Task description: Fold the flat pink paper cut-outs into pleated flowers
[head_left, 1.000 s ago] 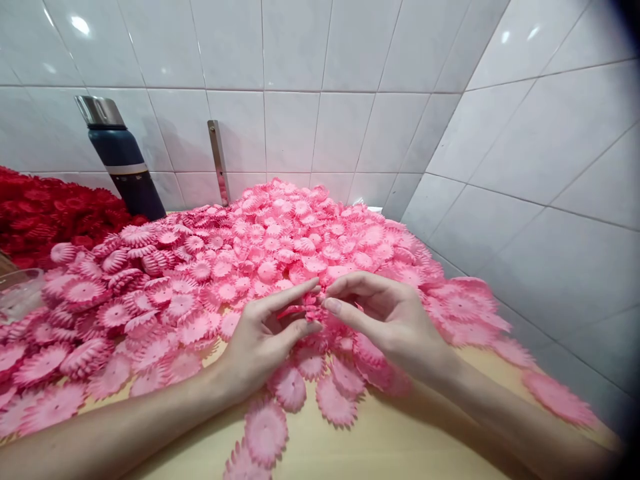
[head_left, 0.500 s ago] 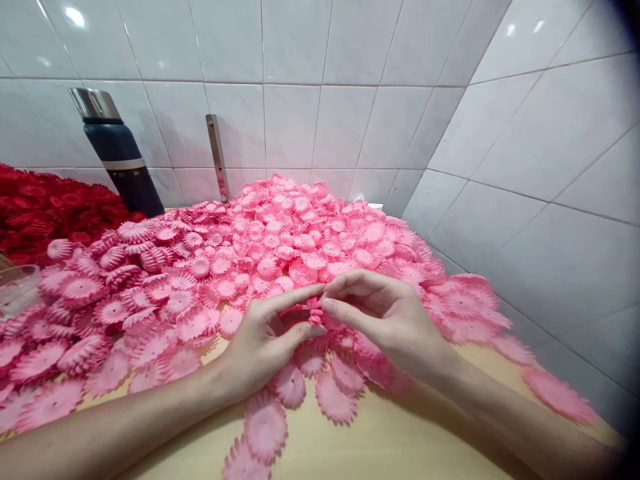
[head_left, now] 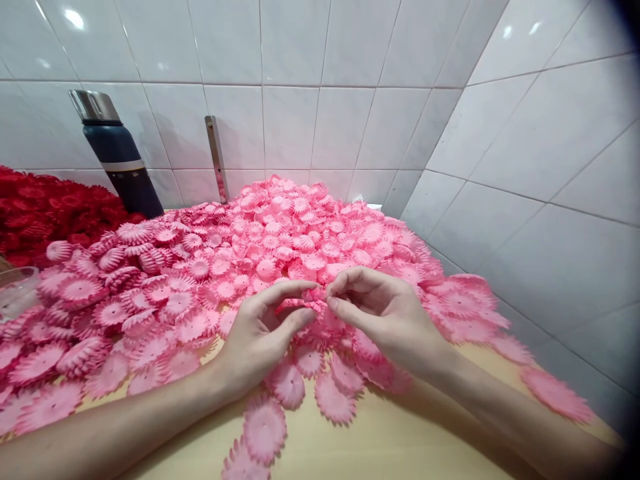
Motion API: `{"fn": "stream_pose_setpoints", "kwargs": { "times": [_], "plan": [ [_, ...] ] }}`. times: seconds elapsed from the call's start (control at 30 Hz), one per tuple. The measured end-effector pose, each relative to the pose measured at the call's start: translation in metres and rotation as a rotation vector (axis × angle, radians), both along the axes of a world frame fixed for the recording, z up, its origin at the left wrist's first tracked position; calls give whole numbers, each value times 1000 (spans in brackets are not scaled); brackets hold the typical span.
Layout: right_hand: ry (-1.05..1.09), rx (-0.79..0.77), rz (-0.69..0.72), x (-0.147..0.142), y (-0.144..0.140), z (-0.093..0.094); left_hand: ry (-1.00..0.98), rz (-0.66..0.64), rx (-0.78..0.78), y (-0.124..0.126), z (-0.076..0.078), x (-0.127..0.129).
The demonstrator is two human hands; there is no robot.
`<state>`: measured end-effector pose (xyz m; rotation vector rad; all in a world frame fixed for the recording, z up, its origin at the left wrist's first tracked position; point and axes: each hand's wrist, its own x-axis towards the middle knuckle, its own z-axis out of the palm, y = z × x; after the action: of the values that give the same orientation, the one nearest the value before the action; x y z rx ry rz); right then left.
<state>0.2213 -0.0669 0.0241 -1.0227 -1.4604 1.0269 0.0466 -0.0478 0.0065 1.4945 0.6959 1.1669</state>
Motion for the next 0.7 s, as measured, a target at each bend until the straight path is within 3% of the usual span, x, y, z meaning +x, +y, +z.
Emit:
{"fn": "stream_pose_setpoints", "kwargs": {
  "times": [0.13, 0.27, 0.6, 0.7],
  "plan": [
    [14, -50, 54, -1, -1, -1, -59, -115, -42, -1, -1, 1],
    [11, -56, 70, -3, -3, 0, -10, -139, 16, -3, 1, 1],
    [-79, 48, 9, 4, 2, -6, 71, 186, 87, 1, 3, 0],
    [-115, 70, 6, 3, 2, -6, 33, 214, 108, 1, 2, 0]
  ]
}}
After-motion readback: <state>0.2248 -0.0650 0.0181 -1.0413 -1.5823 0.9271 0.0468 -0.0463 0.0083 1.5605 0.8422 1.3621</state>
